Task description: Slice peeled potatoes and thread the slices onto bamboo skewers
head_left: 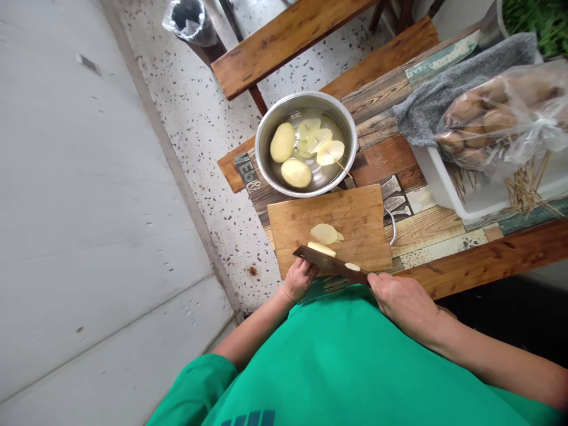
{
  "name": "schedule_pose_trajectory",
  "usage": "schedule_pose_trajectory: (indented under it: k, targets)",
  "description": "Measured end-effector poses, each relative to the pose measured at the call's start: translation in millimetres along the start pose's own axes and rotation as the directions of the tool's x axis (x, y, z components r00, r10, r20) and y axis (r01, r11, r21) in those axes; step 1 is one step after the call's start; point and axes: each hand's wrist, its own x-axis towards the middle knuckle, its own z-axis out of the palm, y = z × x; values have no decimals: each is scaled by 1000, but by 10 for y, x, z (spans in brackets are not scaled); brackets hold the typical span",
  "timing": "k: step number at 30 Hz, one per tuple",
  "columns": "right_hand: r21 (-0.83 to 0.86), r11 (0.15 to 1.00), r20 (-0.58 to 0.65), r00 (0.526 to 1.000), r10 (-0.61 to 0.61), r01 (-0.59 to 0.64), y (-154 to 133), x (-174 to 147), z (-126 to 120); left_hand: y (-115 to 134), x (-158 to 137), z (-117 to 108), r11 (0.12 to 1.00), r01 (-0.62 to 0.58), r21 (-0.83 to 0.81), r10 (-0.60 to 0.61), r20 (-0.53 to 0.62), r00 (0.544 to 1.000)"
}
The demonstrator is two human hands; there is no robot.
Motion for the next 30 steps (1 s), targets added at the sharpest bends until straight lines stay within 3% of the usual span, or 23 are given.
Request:
schedule_pose_trajectory:
  k: [13,30]
  targets:
    - [-21,1000,68,998,10,-9,11,9,-78,-20,-61,47,999,2,-37,-1,23,1000]
    - [14,1000,123,992,21,-23,50,245,-57,-58,-115,117,997,-3,-76,3,1,1000]
